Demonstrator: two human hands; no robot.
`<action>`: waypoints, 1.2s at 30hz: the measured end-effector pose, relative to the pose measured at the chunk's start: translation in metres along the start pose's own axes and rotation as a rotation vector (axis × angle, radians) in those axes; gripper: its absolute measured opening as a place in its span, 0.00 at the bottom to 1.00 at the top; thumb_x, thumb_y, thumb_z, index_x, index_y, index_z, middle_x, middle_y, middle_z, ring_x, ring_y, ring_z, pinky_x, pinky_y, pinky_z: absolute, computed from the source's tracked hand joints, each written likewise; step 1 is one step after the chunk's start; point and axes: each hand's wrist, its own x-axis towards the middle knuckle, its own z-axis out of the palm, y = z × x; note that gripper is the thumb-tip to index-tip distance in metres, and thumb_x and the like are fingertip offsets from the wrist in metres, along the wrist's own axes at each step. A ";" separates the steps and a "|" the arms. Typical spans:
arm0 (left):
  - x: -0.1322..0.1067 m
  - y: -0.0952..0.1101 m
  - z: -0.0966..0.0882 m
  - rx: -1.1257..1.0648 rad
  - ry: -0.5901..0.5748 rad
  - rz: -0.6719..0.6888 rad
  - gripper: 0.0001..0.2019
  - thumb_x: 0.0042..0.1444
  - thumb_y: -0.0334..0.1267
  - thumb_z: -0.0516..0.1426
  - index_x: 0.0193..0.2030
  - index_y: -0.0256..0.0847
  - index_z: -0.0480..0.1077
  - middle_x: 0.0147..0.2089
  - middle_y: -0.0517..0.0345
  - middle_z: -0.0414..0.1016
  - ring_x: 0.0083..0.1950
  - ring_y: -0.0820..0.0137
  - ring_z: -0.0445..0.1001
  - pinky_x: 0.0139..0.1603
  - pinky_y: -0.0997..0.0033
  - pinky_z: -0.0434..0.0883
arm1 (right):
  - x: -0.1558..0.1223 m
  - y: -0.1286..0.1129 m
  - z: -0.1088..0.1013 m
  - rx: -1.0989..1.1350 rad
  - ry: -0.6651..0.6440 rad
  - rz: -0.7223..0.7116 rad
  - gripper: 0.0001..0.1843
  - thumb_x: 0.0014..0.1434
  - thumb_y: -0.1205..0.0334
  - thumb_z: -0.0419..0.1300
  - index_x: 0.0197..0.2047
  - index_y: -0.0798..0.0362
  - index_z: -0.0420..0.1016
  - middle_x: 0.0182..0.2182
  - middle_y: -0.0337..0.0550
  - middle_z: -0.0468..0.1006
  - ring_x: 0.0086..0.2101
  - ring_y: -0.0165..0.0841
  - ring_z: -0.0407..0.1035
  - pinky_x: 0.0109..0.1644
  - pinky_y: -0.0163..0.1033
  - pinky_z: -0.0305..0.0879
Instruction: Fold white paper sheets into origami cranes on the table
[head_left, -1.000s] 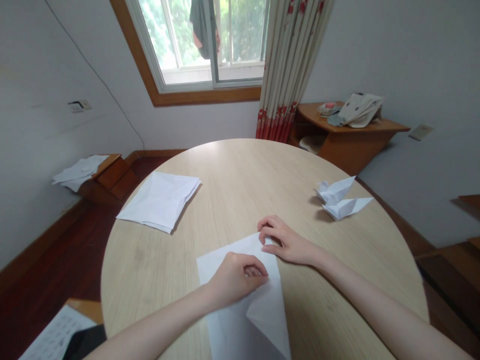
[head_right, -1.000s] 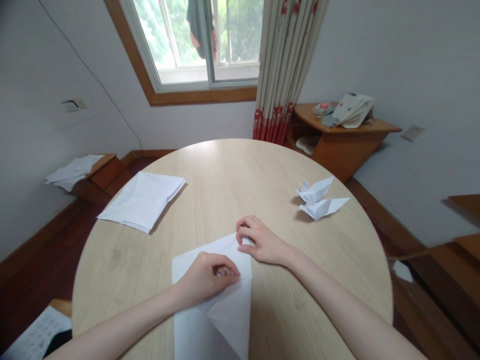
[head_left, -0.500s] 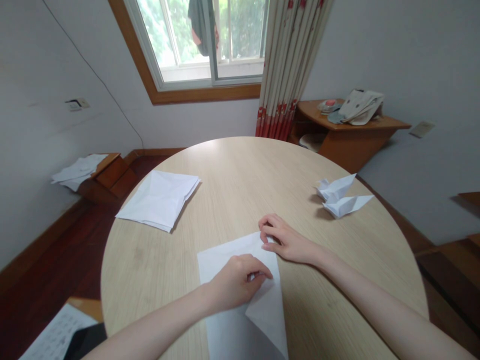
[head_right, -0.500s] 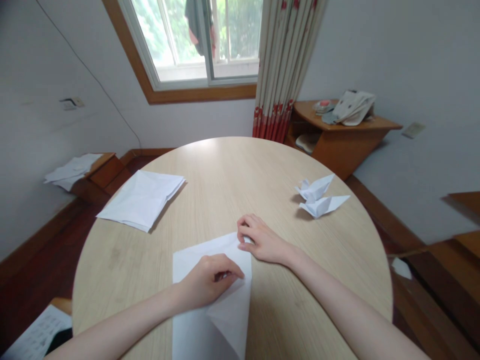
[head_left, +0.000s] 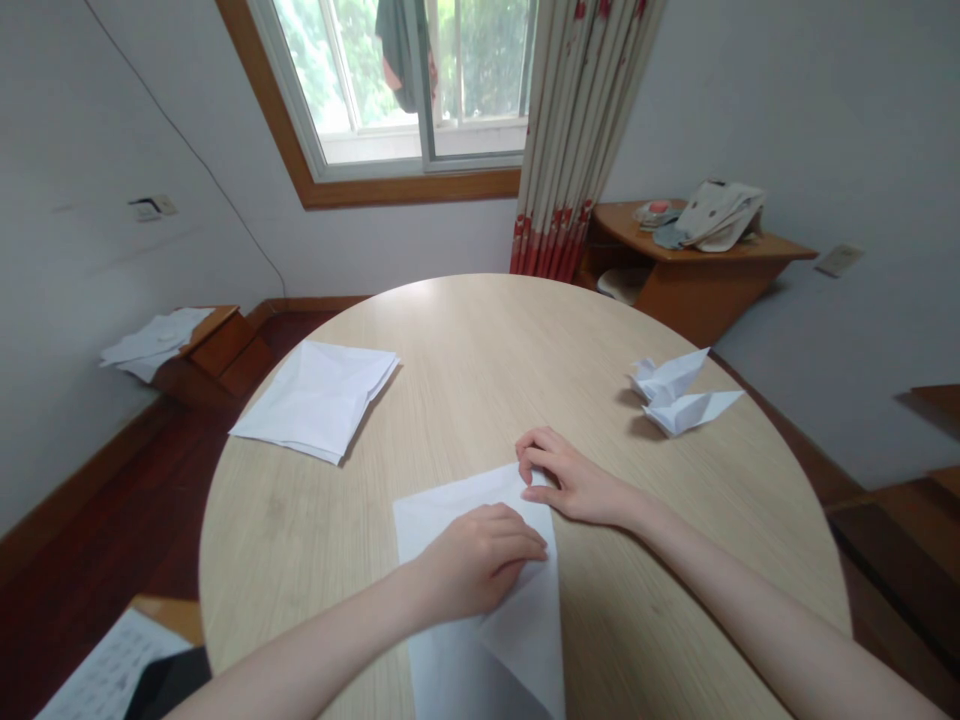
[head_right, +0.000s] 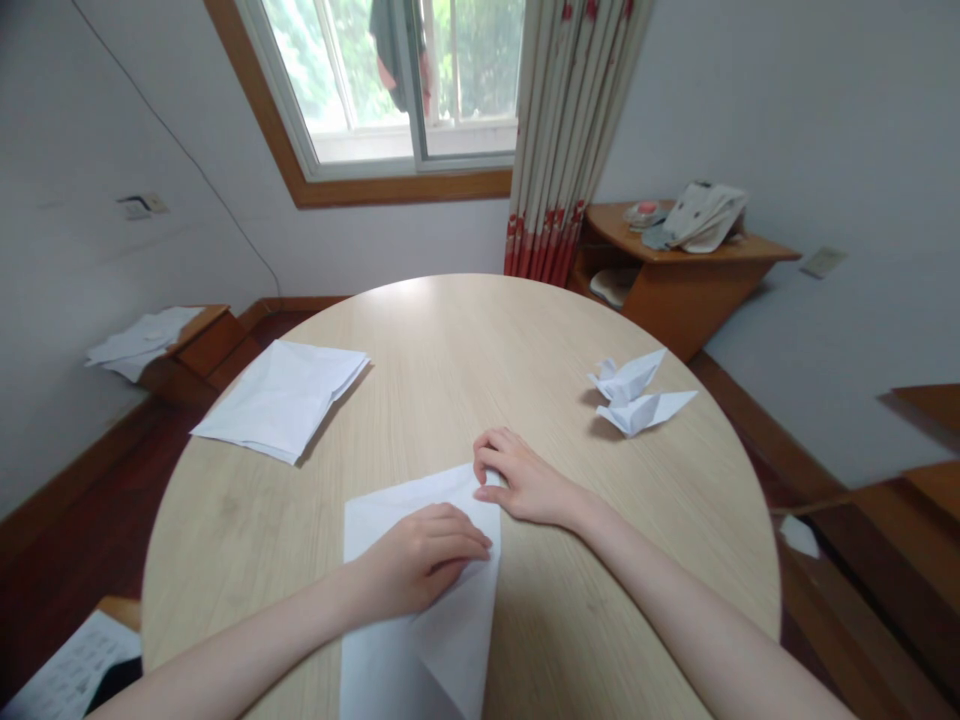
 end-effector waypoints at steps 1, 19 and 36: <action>0.000 -0.002 -0.001 0.018 -0.029 0.029 0.14 0.60 0.25 0.49 0.46 0.36 0.73 0.48 0.52 0.78 0.52 0.67 0.73 0.56 0.67 0.68 | 0.000 0.000 0.000 0.002 0.004 -0.002 0.07 0.58 0.62 0.62 0.33 0.51 0.66 0.40 0.44 0.67 0.44 0.37 0.62 0.51 0.45 0.60; -0.001 -0.003 -0.015 0.160 -0.209 -0.031 0.16 0.67 0.31 0.47 0.57 0.39 0.69 0.60 0.58 0.70 0.62 0.68 0.66 0.63 0.69 0.65 | -0.002 -0.003 -0.004 -0.585 -0.034 0.005 0.16 0.65 0.61 0.49 0.27 0.54 0.69 0.25 0.43 0.73 0.27 0.32 0.64 0.31 0.37 0.50; -0.007 -0.008 -0.009 0.447 -0.087 0.066 0.12 0.64 0.37 0.50 0.46 0.37 0.73 0.53 0.56 0.76 0.56 0.66 0.73 0.54 0.69 0.73 | 0.008 0.008 -0.001 -0.503 0.081 0.344 0.18 0.64 0.59 0.51 0.24 0.53 0.69 0.23 0.41 0.75 0.24 0.31 0.66 0.29 0.35 0.50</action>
